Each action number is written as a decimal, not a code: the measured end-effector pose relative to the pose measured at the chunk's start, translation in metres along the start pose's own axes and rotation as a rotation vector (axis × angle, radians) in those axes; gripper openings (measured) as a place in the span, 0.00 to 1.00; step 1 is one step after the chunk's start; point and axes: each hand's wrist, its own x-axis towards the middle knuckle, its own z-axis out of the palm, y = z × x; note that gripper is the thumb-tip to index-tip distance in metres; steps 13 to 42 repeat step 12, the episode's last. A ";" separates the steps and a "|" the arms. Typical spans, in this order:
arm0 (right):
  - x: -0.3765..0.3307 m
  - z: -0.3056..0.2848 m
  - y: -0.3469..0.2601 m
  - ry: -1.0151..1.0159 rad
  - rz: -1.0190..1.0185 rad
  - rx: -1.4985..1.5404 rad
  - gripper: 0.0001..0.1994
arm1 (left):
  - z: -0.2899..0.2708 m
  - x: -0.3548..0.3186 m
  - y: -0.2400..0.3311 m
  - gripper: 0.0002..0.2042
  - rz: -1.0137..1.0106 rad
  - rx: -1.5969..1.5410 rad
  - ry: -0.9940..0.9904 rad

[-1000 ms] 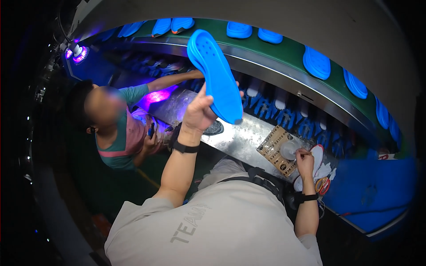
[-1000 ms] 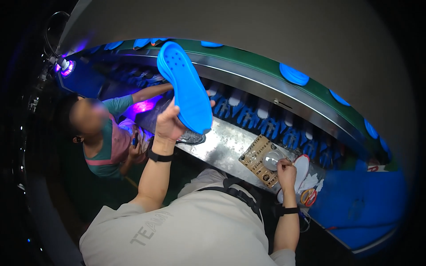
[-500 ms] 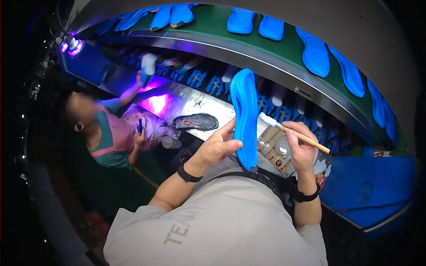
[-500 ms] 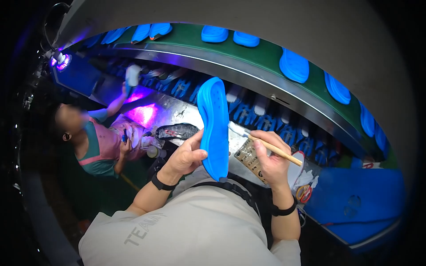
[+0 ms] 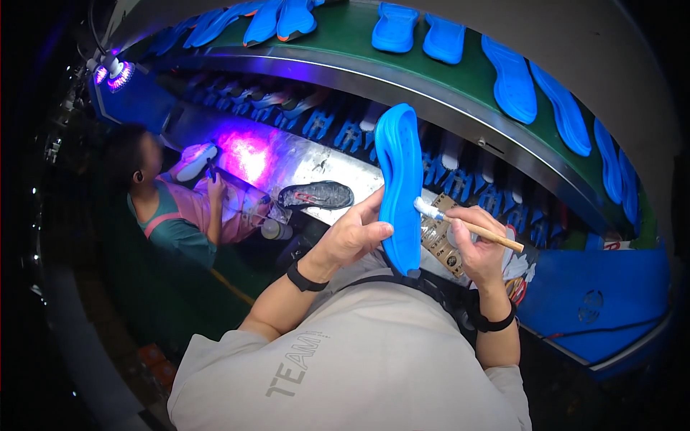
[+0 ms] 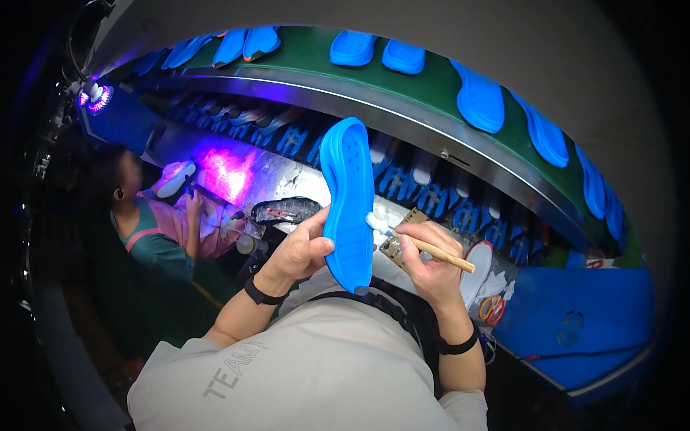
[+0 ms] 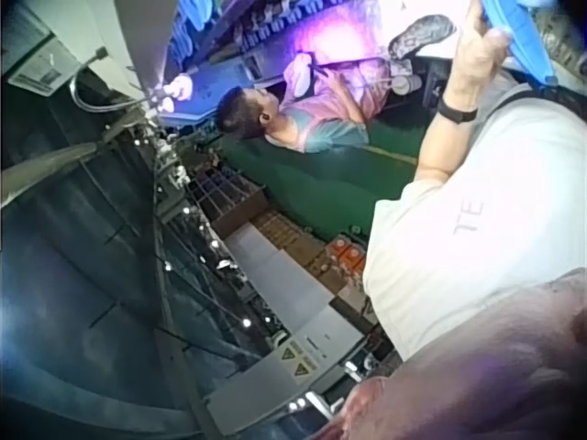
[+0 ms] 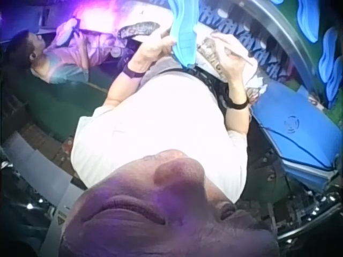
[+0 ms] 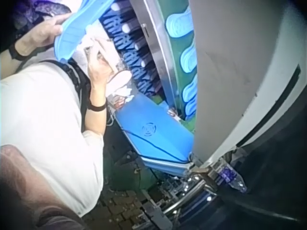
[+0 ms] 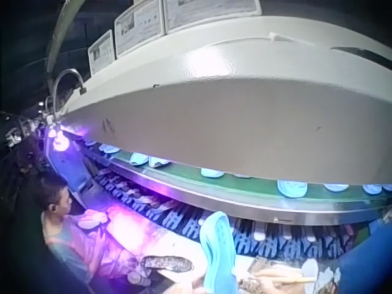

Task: The recorder uses a brush to apply a white adhesive or treatment liquid to blue shoe insoles/midsoles in a factory setting.

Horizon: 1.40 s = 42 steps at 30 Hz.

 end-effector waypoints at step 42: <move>-0.011 -0.004 -0.015 -0.143 0.096 0.098 0.04 | -0.012 -0.007 0.008 0.49 0.085 0.093 -0.010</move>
